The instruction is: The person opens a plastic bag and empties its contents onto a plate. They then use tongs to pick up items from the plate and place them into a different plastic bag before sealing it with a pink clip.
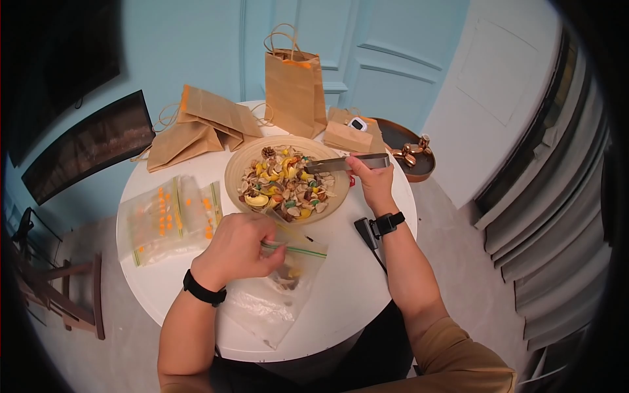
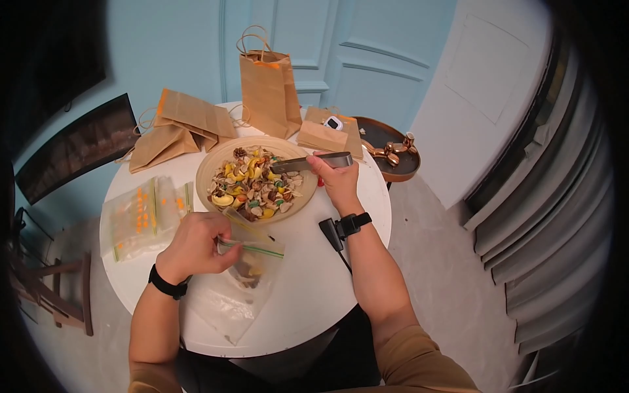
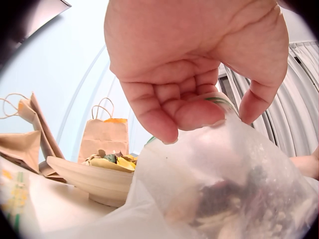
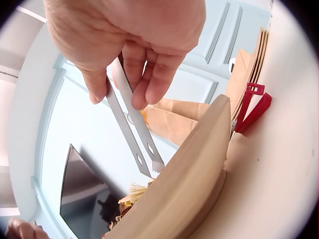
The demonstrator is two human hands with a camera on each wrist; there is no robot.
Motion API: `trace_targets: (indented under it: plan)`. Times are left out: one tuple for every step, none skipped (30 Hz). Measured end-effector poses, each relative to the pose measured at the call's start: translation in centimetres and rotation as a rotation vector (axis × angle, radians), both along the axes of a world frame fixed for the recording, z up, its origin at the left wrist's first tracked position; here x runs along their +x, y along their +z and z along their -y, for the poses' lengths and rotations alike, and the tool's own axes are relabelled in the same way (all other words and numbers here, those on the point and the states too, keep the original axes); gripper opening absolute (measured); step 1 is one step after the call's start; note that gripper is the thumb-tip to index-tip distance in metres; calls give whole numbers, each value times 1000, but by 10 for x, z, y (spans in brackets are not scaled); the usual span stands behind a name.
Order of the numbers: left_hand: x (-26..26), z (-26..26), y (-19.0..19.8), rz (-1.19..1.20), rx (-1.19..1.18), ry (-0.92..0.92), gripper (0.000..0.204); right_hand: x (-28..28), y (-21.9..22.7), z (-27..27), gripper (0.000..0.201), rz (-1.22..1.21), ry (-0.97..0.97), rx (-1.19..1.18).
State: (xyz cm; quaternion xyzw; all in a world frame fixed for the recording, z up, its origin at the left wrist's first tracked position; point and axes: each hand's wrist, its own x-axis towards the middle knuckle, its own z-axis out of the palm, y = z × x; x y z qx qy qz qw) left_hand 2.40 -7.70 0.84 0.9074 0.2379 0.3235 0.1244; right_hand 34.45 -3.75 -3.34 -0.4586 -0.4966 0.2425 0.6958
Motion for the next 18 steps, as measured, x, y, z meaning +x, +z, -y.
trace_targets:
  plan:
    - [0, 0, 0, -2, 0, -4, 28, 0, 1, 0, 32, -12, 1, 4]
    - [0, 0, 0, 0, -1, -7, 28, 0, 1, 1, 32, -22, 2, 6]
    - [0, -1, 0, 3, -2, -9, 28, 0, 1, 2, 32, -5, 3, 3]
    - [-1, -1, 0, 7, -3, -8, 28, 0, 1, 3, 32, 13, 7, 0]
    - [-1, -1, 0, 13, -6, -10, 28, 0, 1, 2, 31, 33, 14, -4]
    - [-1, 0, 0, 20, -9, -9, 28, 0, 2, 3, 31, 67, 10, -31]
    - [-1, -1, 0, 26, -11, -10, 27, -1, 3, 3, 31, 100, 5, -57]
    - [-2, -1, 0, 30, 5, -11, 27, -1, 4, 4, 31, 132, -2, -83]
    - [-1, -2, 0, 32, 21, -15, 27, -3, 5, 4, 30, 119, 19, -70]
    - [-1, -2, -1, 34, 35, -21, 27, -6, 6, 5, 30, 106, 37, -57]
    - [0, -2, -1, 25, 27, -17, 27, -7, 5, 5, 30, 92, 54, -46]
    - [0, -1, 0, 16, 19, -14, 27, -7, 4, 4, 30, 100, 55, -35]
    - [0, -1, 1, 6, 12, -11, 27, -5, 2, 2, 29, 109, 58, -22]
    - [1, -1, 1, 7, 1, -10, 27, -5, 1, 1, 29, 118, 62, -9]
    - [0, -1, 0, 9, -10, -8, 27, -5, 0, 0, 30, 106, 52, -19]
    - [0, -1, 0, 12, -21, -5, 27, -5, -1, 0, 30, 95, 43, -28]
    - [0, -1, 0, 14, -19, -7, 27, -5, -1, 0, 31, 84, 35, -37]
    - [-1, -2, 0, 17, -16, -10, 27, -5, 0, -1, 32, 77, 22, -43]
